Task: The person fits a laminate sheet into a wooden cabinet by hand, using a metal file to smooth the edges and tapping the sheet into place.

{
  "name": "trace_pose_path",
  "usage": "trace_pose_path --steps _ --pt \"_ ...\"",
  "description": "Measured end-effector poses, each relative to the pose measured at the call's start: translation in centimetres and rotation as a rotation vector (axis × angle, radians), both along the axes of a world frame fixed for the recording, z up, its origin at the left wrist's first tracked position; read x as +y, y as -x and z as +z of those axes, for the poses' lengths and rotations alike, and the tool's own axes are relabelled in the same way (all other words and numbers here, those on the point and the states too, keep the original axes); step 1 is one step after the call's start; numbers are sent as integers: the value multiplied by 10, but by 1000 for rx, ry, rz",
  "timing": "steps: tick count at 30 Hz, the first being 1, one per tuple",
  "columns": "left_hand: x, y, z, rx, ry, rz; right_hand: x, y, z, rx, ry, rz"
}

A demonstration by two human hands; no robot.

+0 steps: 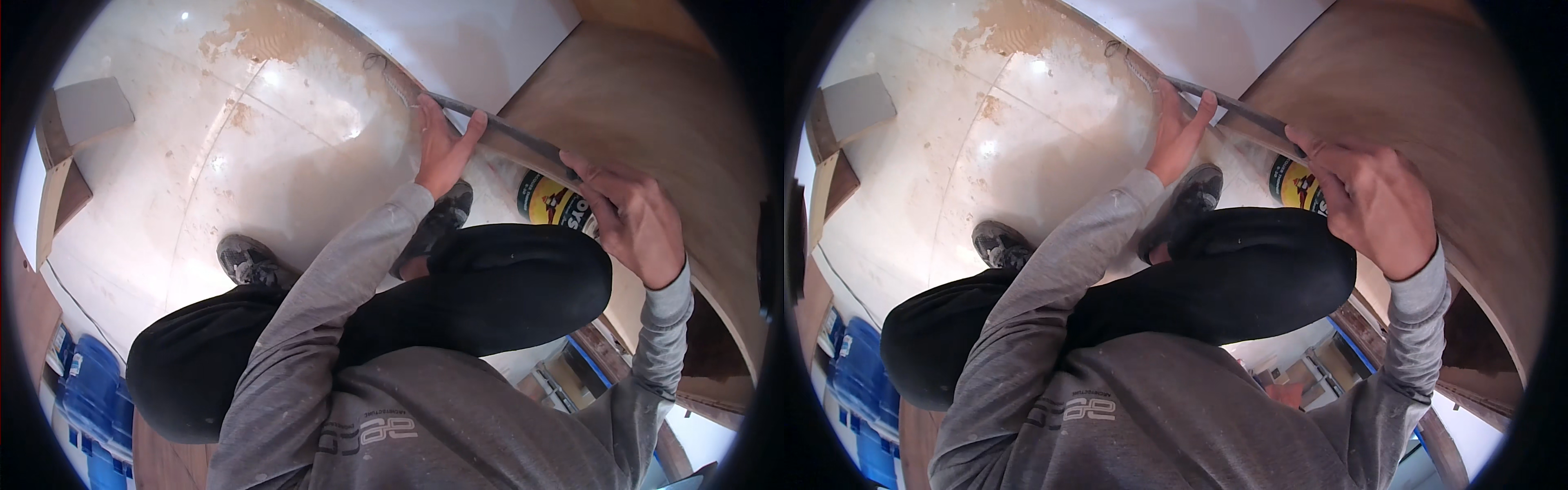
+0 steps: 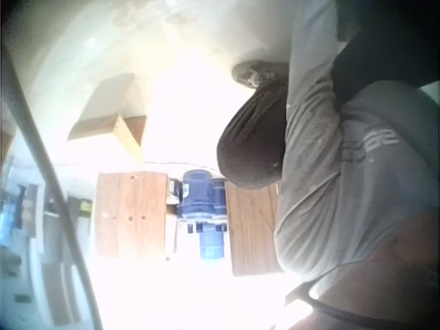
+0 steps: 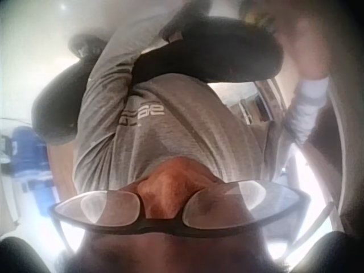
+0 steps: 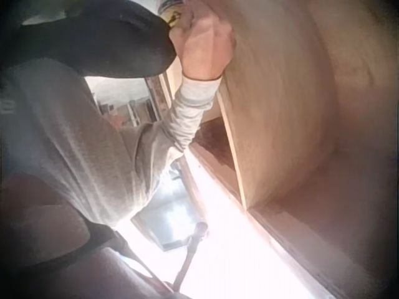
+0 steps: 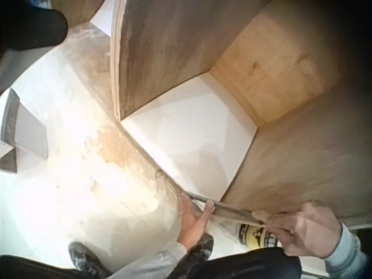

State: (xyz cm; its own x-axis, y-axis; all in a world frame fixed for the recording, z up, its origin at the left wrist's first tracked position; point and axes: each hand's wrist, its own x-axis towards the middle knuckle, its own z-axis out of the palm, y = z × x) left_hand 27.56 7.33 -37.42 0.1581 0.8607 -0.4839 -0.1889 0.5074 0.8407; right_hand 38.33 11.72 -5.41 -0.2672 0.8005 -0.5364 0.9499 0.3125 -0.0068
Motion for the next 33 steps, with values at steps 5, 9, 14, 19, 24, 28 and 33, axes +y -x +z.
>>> trace_pose_path --steps 5,9,14,19,24,28,33 --pt "22 24 -18 -101 38 -308 -4 -10 -29 4 -69 161" --pt "12 15 -13 -68 29 -157 1 -16 -24 64 -42 36" --pt "2 0 1 -62 8 -68 0 2 12 34 -58 -18" --pt "-10 -13 9 -50 8 -31 -2 -4 17 10 -23 -15" --pt "-5 5 8 -145 75 -71 -13 -10 0 -68 16 -9" --pt "10 18 -34 -248 27 -255 -6 -24 -35 120 -211 277" --pt "-6 2 -11 -135 104 -176 -5 -15 -8 -1 -8 -31"
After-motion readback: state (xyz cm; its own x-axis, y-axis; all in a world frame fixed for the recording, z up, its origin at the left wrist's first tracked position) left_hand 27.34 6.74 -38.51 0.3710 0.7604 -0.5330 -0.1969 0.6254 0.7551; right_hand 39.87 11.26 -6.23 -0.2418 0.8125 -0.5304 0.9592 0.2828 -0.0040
